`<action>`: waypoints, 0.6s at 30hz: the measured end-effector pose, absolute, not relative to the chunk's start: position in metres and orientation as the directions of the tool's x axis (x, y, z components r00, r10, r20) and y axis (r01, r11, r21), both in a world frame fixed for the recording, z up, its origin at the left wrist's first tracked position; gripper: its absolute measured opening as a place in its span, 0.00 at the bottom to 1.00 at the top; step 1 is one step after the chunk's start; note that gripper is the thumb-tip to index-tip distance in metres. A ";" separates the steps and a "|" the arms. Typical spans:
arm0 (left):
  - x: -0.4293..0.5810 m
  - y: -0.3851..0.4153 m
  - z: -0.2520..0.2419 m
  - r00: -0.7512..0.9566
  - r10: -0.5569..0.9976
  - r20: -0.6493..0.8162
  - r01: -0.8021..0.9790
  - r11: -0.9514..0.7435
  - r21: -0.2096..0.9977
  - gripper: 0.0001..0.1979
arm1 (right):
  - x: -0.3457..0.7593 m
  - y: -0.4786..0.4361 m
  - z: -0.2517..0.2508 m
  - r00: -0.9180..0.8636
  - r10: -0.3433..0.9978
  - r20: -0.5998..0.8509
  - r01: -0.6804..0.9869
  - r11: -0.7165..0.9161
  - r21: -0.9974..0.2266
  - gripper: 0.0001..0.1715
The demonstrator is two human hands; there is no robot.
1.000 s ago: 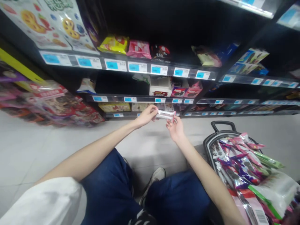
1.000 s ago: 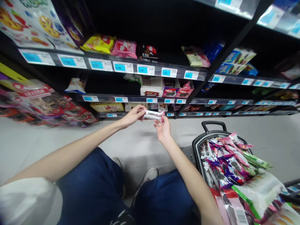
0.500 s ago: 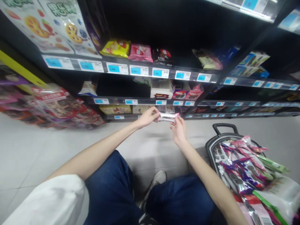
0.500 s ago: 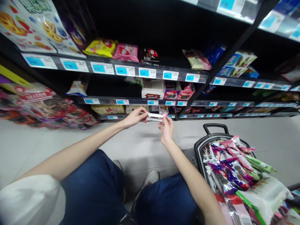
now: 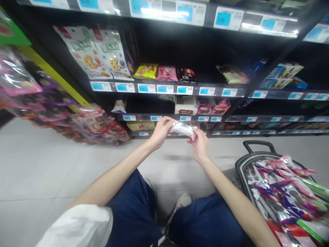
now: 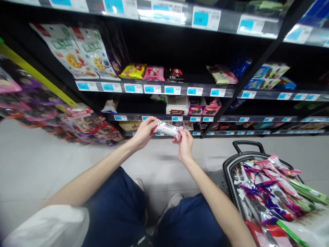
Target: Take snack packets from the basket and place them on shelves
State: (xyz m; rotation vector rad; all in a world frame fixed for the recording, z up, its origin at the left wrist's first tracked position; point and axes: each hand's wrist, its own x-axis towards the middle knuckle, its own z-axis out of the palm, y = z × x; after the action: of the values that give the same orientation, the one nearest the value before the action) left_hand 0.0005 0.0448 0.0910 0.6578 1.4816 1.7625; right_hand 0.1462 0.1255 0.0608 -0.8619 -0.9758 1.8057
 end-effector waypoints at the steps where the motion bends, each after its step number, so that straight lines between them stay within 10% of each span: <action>1: 0.006 0.043 0.098 -0.618 0.781 -0.088 -0.236 -0.078 0.969 0.07 | 0.148 0.122 0.064 -0.366 0.924 -0.111 -0.380 -0.257 -0.889 0.12; 9: 0.037 0.033 0.117 -0.613 0.785 -0.091 -0.243 -0.077 0.967 0.15 | 0.164 0.106 0.077 -0.340 0.922 0.186 -0.397 0.038 -0.917 0.22; 18: 0.034 0.023 0.115 -0.609 0.787 0.103 -0.079 -0.189 0.979 0.16 | 0.166 0.109 0.073 -0.332 0.920 0.210 -0.341 0.091 -0.936 0.23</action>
State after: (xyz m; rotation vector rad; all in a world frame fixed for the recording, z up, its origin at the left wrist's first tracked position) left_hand 0.0340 0.0231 0.1152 0.8391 1.4735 1.8579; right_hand 0.1660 0.1092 0.0729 -0.6524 -1.2844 1.4860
